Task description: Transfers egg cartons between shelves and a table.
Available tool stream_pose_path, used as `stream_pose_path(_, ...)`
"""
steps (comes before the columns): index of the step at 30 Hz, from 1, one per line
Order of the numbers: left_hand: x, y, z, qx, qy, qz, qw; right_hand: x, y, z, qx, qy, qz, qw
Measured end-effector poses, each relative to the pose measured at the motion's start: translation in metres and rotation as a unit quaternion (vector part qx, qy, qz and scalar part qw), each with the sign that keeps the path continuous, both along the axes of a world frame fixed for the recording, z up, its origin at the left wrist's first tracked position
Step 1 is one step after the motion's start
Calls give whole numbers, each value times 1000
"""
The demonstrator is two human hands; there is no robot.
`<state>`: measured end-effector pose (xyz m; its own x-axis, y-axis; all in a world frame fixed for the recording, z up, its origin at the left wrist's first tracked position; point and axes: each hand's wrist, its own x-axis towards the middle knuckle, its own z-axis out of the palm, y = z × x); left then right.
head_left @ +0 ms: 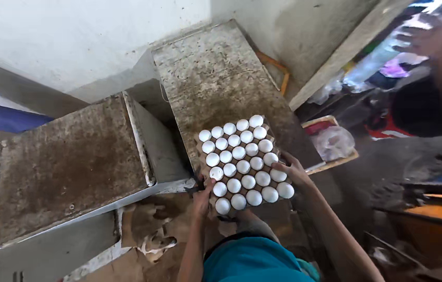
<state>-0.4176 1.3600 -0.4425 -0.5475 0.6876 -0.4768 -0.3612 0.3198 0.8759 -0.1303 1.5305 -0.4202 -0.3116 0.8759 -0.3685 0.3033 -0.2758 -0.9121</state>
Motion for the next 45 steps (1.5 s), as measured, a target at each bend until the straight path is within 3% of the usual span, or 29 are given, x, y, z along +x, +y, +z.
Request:
stream_pose_path(6,2,67,-13,-17,-18,4,1000,-1,84,-23,-6,6,30,1000)
stream_pose_path(13,-5,91,-17,-32,12,-45,998,-3,122,-30,-41,-10,59,997)
stream_pose_path(17,-13,87,-8,-104,71,-111,986,-6,124,-26,-29,-72,71,994)
stream_pose_path(19,-21,86,4,-125,129,-93,979,-9,128,-18,-17,-131,77,988)
stream_pose_path(22,-31,97,23,-146,148,-95,973,-20,132,-7,15,-183,30,983)
stream_pose_path(26,-32,111,25,-197,183,-149,952,-44,137,7,64,-220,-4,973)
stream_pose_path(31,-26,121,29,-186,62,-89,977,-54,147,7,27,-216,-26,976)
stream_pose_path(39,-22,119,62,-184,42,-75,979,-55,138,30,71,-205,-21,976)
stream_pose_path(42,-31,102,77,-169,52,-64,982,-62,115,59,78,-196,-23,977)
stream_pose_path(45,-46,69,86,-129,39,9,991,-83,78,83,91,-172,0,981)
